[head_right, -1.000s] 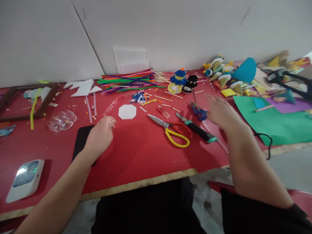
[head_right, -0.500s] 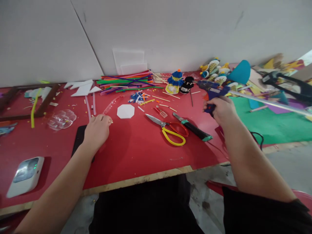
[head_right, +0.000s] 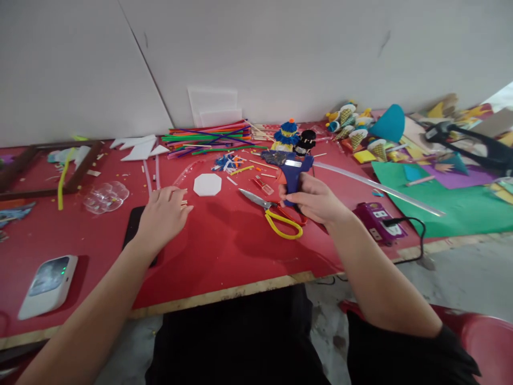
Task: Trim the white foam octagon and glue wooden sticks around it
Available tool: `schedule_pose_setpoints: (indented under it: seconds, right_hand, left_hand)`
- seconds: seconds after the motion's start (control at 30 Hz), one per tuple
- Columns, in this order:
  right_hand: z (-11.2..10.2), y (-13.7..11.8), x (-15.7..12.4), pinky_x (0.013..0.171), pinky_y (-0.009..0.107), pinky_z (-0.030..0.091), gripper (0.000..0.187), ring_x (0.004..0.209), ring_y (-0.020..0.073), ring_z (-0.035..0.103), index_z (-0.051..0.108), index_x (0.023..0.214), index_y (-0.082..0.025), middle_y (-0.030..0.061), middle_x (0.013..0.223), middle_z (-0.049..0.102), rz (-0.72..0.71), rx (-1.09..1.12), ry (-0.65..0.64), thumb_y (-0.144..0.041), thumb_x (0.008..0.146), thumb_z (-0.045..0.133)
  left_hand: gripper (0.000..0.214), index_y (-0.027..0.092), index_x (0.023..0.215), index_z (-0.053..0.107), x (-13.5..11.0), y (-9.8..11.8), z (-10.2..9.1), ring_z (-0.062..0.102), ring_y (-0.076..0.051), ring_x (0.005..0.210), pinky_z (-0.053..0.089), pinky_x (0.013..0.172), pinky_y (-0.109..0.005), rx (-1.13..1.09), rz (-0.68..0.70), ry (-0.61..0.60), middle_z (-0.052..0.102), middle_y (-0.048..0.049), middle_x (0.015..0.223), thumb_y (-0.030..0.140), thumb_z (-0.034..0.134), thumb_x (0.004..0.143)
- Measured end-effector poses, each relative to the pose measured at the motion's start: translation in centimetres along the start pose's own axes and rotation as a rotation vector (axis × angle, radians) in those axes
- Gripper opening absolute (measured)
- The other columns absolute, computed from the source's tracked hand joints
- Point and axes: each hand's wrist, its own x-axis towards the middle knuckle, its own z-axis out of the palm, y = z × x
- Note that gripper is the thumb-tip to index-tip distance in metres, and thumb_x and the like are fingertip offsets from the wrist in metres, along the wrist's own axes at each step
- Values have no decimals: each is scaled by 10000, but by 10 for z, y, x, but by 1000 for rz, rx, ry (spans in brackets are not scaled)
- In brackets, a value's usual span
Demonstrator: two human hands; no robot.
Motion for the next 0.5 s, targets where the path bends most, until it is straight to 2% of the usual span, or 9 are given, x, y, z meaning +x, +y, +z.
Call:
schedule_pose_setpoints:
  seconds: [0.07, 0.1, 0.2, 0.3, 0.37, 0.43, 0.5]
  right_hand:
    - [1, 3, -2, 660, 345, 558, 271, 689, 166, 616, 589, 846, -267, -19, 809, 670, 11, -56, -28, -232, 618, 733]
    - [0, 6, -2, 677, 360, 570, 232, 690, 172, 632, 585, 860, -267, -10, 830, 682, 4, -155, -28, -265, 658, 697]
    - [-16, 15, 0, 745, 402, 596, 149, 753, 213, 695, 595, 893, -269, 16, 851, 716, -51, -640, 48, -330, 761, 562]
    - [-47, 20, 4, 816, 441, 582, 224, 894, 283, 717, 654, 961, -255, 55, 888, 749, -66, -935, 152, -308, 762, 565]
    - [-72, 19, 9, 915, 455, 545, 396, 1044, 315, 698, 667, 1084, -236, 95, 1034, 764, -76, -1085, 202, -214, 702, 566]
    - [-95, 18, 15, 924, 491, 529, 449, 1052, 351, 702, 693, 1056, -232, 116, 1049, 773, -46, -1249, 209, -156, 634, 562]
    - [-113, 16, 21, 876, 494, 537, 404, 1005, 364, 719, 714, 956, -246, 112, 1004, 788, -18, -1414, 172, -128, 600, 564]
  left_hand:
    - [349, 117, 1248, 603, 0, -2, 1, 551, -371, 1232, 463, 1021, -482, -7, 23, -7, 622, -207, 1293, 266, 552, 937]
    - [352, 117, 1246, 604, -1, -3, 2, 556, -373, 1232, 466, 1020, -487, -10, 34, -14, 629, -210, 1286, 272, 557, 933]
    - [373, 104, 1247, 601, -1, -8, 4, 568, -377, 1230, 467, 1021, -490, -19, 63, -36, 644, -218, 1263, 292, 573, 926]
    - [386, 120, 1266, 591, -2, -14, 5, 567, -371, 1234, 456, 1035, -490, -22, 72, -40, 640, -205, 1272, 307, 574, 929]
    - [387, 128, 1269, 591, -3, -17, 5, 559, -369, 1247, 447, 1048, -489, -26, 79, -47, 634, -200, 1289, 305, 582, 926]
    - [392, 114, 1264, 595, -2, -19, 5, 553, -375, 1258, 448, 1046, -489, -36, 89, -60, 630, -209, 1296, 301, 596, 919]
    - [394, 99, 1255, 603, 0, -20, 4, 556, -382, 1252, 461, 1028, -492, -48, 97, -70, 631, -221, 1293, 298, 606, 915]
